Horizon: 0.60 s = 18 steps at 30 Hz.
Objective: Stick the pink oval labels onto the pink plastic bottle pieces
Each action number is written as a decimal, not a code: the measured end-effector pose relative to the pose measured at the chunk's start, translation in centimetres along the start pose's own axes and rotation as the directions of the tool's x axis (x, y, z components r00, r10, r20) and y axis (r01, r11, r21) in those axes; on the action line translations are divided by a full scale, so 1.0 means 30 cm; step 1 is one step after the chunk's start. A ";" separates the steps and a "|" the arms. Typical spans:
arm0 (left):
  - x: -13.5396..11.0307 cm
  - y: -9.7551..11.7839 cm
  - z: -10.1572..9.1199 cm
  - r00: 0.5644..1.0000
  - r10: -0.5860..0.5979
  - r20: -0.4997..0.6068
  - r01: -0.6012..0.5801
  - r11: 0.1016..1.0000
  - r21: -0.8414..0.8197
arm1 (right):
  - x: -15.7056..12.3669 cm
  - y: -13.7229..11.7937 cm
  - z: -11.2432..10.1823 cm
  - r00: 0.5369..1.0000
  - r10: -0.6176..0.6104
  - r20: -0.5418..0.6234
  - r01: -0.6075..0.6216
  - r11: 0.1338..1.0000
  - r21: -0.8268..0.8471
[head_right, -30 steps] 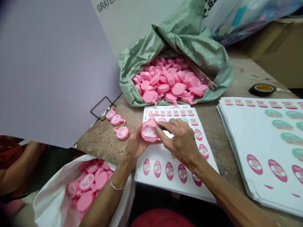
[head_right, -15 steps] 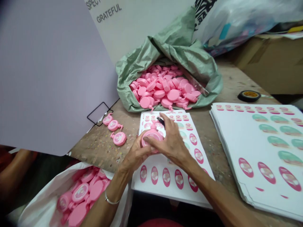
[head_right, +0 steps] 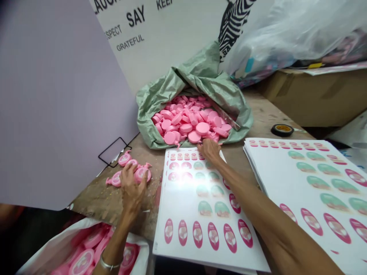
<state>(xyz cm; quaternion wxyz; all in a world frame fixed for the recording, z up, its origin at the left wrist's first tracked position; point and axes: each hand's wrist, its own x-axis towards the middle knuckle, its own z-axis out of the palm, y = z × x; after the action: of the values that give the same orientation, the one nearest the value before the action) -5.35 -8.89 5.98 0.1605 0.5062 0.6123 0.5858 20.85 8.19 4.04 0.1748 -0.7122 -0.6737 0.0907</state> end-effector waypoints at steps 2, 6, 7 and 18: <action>-0.009 0.030 0.011 0.996 0.058 0.064 -0.061 0.997 0.044 | 0.003 0.000 -0.012 1.000 0.001 0.004 -0.001 1.000 -0.022; 0.005 0.070 0.062 0.983 0.056 0.172 -0.058 0.998 0.008 | -0.078 0.016 -0.117 0.992 -0.125 0.022 0.126 0.989 -0.074; 0.015 0.081 0.076 0.976 0.080 0.204 -0.083 0.997 0.003 | -0.113 0.013 -0.153 0.974 -0.223 0.046 0.226 0.971 -0.077; -0.040 0.127 0.143 0.560 -0.346 0.753 0.645 0.752 -0.135 | -0.350 -0.028 -0.151 0.846 -0.528 0.077 0.444 0.776 0.449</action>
<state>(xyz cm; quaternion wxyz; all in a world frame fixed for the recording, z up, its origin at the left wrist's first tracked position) 0.22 -8.23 7.72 0.6356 0.4432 0.4944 0.3939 20.92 -2.76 7.40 0.2710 -0.4465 -0.8142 0.2535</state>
